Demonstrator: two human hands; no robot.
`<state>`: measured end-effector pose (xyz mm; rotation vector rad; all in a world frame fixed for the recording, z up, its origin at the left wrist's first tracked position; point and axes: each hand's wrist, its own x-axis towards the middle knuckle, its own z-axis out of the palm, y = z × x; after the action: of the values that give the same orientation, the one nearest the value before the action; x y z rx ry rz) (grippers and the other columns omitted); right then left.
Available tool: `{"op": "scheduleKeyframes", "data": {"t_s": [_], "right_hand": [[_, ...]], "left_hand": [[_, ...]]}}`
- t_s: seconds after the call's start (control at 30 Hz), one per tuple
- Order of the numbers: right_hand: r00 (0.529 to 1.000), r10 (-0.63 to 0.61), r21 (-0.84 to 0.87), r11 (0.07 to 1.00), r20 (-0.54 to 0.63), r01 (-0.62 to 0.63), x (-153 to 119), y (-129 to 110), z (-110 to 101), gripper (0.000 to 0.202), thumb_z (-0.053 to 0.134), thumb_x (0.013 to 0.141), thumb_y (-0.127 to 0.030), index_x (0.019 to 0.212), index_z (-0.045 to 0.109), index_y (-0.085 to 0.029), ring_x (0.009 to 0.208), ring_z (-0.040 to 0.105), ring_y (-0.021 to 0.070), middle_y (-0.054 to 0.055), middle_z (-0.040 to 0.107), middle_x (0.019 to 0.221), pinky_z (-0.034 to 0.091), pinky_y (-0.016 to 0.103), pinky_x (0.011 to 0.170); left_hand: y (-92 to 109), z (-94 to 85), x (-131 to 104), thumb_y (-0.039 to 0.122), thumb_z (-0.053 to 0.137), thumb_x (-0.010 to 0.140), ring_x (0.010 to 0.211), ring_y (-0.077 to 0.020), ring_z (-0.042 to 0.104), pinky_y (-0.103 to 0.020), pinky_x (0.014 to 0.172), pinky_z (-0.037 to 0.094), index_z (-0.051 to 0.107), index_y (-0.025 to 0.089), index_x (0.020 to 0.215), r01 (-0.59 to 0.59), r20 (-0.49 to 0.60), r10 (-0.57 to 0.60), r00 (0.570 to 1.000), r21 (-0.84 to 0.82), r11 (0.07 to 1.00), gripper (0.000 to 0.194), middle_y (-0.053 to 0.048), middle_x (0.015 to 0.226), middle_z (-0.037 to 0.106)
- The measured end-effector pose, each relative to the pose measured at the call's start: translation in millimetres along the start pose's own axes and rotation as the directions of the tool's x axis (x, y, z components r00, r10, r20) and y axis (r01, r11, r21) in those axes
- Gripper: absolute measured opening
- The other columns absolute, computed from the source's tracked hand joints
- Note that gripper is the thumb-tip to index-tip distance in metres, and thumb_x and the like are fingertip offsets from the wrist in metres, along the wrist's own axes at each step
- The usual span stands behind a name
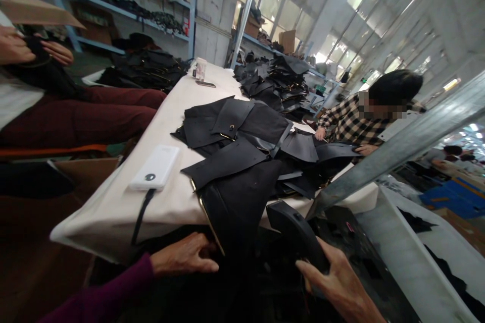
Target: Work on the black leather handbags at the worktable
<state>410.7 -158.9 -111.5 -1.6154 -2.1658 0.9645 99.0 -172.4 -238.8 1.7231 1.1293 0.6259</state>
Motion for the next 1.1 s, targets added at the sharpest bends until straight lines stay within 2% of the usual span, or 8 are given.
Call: {"op": "scheduleKeyframes", "data": {"t_s": [0.07,0.13,0.3,0.37,0.43,0.63,0.8,1.1], "right_hand": [[1.0,-0.002,-0.009,1.0,-0.009,0.002,-1,0,1,0.023,0.051,0.079,-0.035,0.08,0.05,-0.012,0.058,0.051,0.0103,-0.001,0.052,0.064,0.04,0.021,0.055],[1.0,0.002,-0.014,1.0,-0.017,-0.003,-4,-1,2,0.024,0.051,0.079,-0.036,0.081,0.05,-0.012,0.059,0.051,0.0108,0.0,0.052,0.066,0.041,0.021,0.056],[0.999,0.029,-0.008,1.0,-0.034,-0.029,-16,0,1,0.027,0.05,0.08,-0.039,0.083,0.05,-0.012,0.057,0.051,0.0111,0.0,0.052,0.064,0.04,0.022,0.053],[0.999,0.025,-0.008,1.0,-0.048,-0.026,-22,0,0,0.027,0.05,0.08,-0.039,0.081,0.05,-0.012,0.057,0.051,0.0113,0.0,0.052,0.063,0.04,0.022,0.054],[0.998,0.03,-0.007,1.0,-0.055,-0.031,-29,0,-1,0.028,0.051,0.079,-0.04,0.082,0.051,-0.012,0.057,0.052,0.0117,0.0,0.053,0.064,0.041,0.022,0.054],[0.999,0.026,0.023,0.999,-0.032,-0.025,-57,3,2,0.031,0.05,0.08,-0.036,0.098,0.053,-0.011,0.061,0.054,0.0118,0.002,0.056,0.073,0.044,0.021,0.057],[0.999,0.029,0.062,0.998,0.036,-0.031,-72,5,19,0.029,0.053,0.08,-0.032,0.102,0.053,-0.013,0.058,0.052,0.0092,0.0,0.055,0.072,0.041,0.019,0.053],[0.999,-0.047,0.062,0.997,-0.005,0.047,-45,-17,44,0.033,0.056,0.077,-0.031,0.104,0.053,-0.014,0.059,0.053,0.0098,0.001,0.057,0.073,0.04,0.02,0.054]], "left_hand": [[2,9.7,3,0.049,0.064,0.076,0.084,-0.0227,0.057,-0.025,0.069,0.043,0.063,0.016,0.1,-0.035,-0.049,0.029,0.998,-0.128,0.991,0.04,-0.004,0.091,0.063],[6,21.0,7,0.047,0.061,0.079,0.095,-0.0238,0.055,-0.027,0.075,0.046,0.058,0.018,0.11,0.001,-0.098,-0.038,0.994,-0.358,0.934,0.043,-0.006,0.105,0.06],[15,45.3,24,0.045,0.06,0.081,0.108,-0.023,0.053,-0.032,0.082,0.05,0.052,0.019,0.119,0.014,-0.141,-0.243,0.96,-0.84,0.543,0.047,-0.008,0.121,0.055],[20,49.2,30,0.04,0.067,0.078,0.101,-0.0224,0.057,-0.032,0.081,0.052,0.058,0.014,0.109,-0.028,-0.145,-0.267,0.953,-0.917,0.397,0.042,-0.011,0.114,0.059],[28,48.8,35,0.035,0.069,0.077,0.093,-0.022,0.06,-0.032,0.079,0.053,0.06,0.011,0.104,-0.042,-0.145,-0.282,0.948,-0.94,0.339,0.037,-0.012,0.106,0.063],[53,38.8,42,0.025,0.061,0.084,0.079,-0.019,0.064,-0.03,0.068,0.057,0.06,0.014,0.105,-0.105,-0.192,-0.241,0.951,-0.938,0.332,0.024,-0.008,0.095,0.067],[58,39.8,43,0.022,0.058,0.085,0.073,-0.0173,0.063,-0.028,0.062,0.056,0.062,0.013,0.096,-0.105,-0.196,-0.241,0.951,-0.933,0.343,0.015,-0.008,0.089,0.067],[50,54.2,39,0.034,0.071,0.075,0.065,-0.0175,0.061,-0.027,0.057,0.055,0.063,0.009,0.081,-0.094,-0.175,-0.178,0.968,-0.916,0.391,0.027,-0.009,0.079,0.066]]}}
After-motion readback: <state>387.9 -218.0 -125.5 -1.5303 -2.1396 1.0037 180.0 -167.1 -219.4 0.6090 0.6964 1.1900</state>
